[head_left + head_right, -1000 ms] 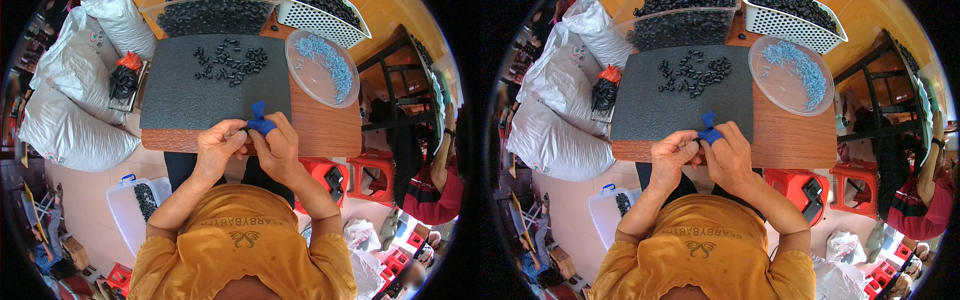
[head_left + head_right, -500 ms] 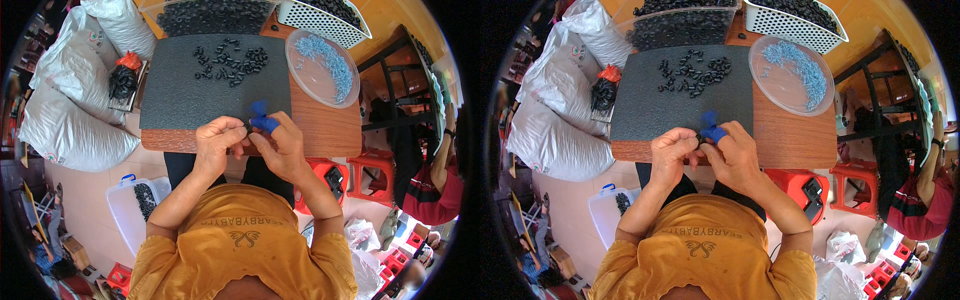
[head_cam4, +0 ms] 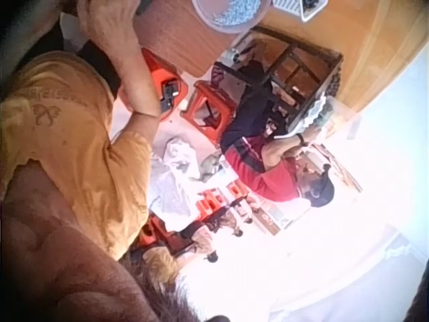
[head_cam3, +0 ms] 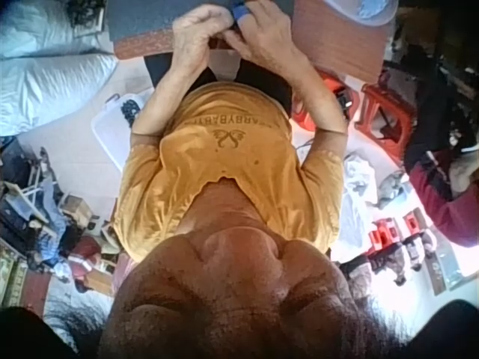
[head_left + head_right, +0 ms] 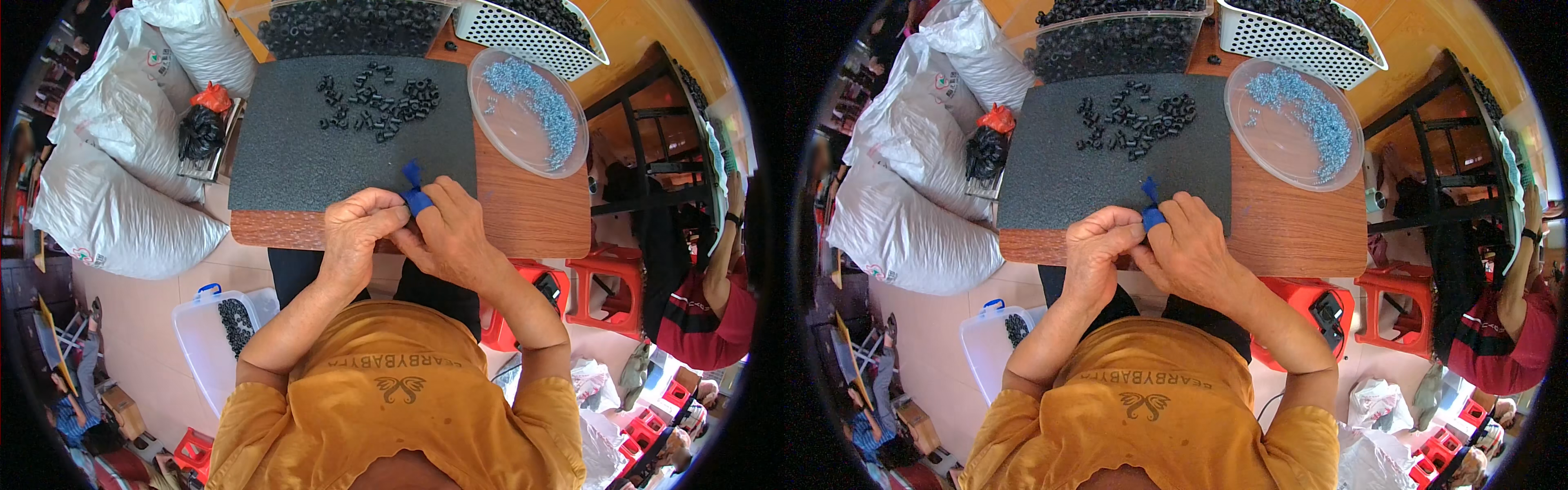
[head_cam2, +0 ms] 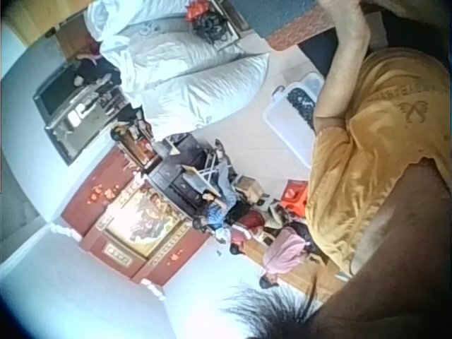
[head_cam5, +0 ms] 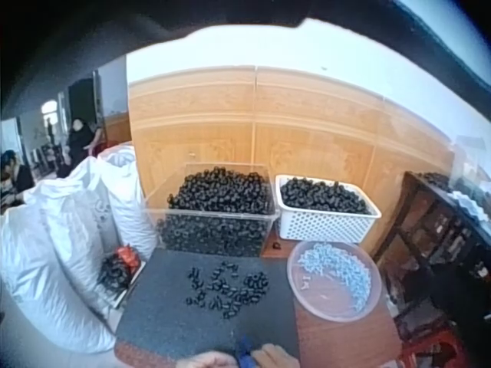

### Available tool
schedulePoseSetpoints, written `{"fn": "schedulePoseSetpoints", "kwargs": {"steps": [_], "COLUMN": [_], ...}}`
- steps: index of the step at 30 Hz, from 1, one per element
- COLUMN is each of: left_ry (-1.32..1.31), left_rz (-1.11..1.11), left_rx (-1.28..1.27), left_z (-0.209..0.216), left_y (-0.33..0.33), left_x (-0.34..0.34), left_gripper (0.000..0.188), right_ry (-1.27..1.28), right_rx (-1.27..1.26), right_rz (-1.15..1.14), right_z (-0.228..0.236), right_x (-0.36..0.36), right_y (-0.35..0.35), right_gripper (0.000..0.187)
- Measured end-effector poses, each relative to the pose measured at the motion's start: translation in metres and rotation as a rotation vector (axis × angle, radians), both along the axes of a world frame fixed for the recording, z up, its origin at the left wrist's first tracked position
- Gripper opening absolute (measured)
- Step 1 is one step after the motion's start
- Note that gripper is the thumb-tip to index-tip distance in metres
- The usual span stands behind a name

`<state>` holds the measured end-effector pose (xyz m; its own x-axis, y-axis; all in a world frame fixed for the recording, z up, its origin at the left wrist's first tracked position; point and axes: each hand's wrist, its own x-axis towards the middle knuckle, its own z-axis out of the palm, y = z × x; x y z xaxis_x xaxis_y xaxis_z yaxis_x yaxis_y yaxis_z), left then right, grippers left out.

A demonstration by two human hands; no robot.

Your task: The person assembles small black plastic components by hand at a workstation.

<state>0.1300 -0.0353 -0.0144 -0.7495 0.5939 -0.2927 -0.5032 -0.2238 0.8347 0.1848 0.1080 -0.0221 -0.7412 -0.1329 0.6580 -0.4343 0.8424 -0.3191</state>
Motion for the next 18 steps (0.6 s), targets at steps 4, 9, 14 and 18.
{"fn": "schedulePoseSetpoints", "kwargs": {"steps": [4, 9, 14, 18], "left_ry": [-0.014, -0.112, -0.051, -0.012], "left_rz": [-0.027, -0.054, -0.225, -0.220], "left_rx": [0.013, 0.062, 0.013, -0.005], "left_z": [-0.005, -0.015, -0.020, -0.016], "left_y": [0.001, -0.004, -0.010, -0.008], "left_x": [0.000, -0.002, -0.002, -0.002], "left_gripper": [0.009, 0.017, 0.026, 0.026], "right_ry": [-0.003, 0.084, 0.050, 0.099], "right_rx": [0.012, -0.018, -0.011, 0.045], "right_rz": [0.010, -0.018, 0.024, 0.058], "right_z": [-0.003, -0.011, -0.017, -0.017], "right_x": [0.000, -0.003, 0.001, -0.002], "right_y": [0.002, 0.004, 0.006, 0.007], "right_gripper": [0.026, 0.027, 0.028, 0.029]}}
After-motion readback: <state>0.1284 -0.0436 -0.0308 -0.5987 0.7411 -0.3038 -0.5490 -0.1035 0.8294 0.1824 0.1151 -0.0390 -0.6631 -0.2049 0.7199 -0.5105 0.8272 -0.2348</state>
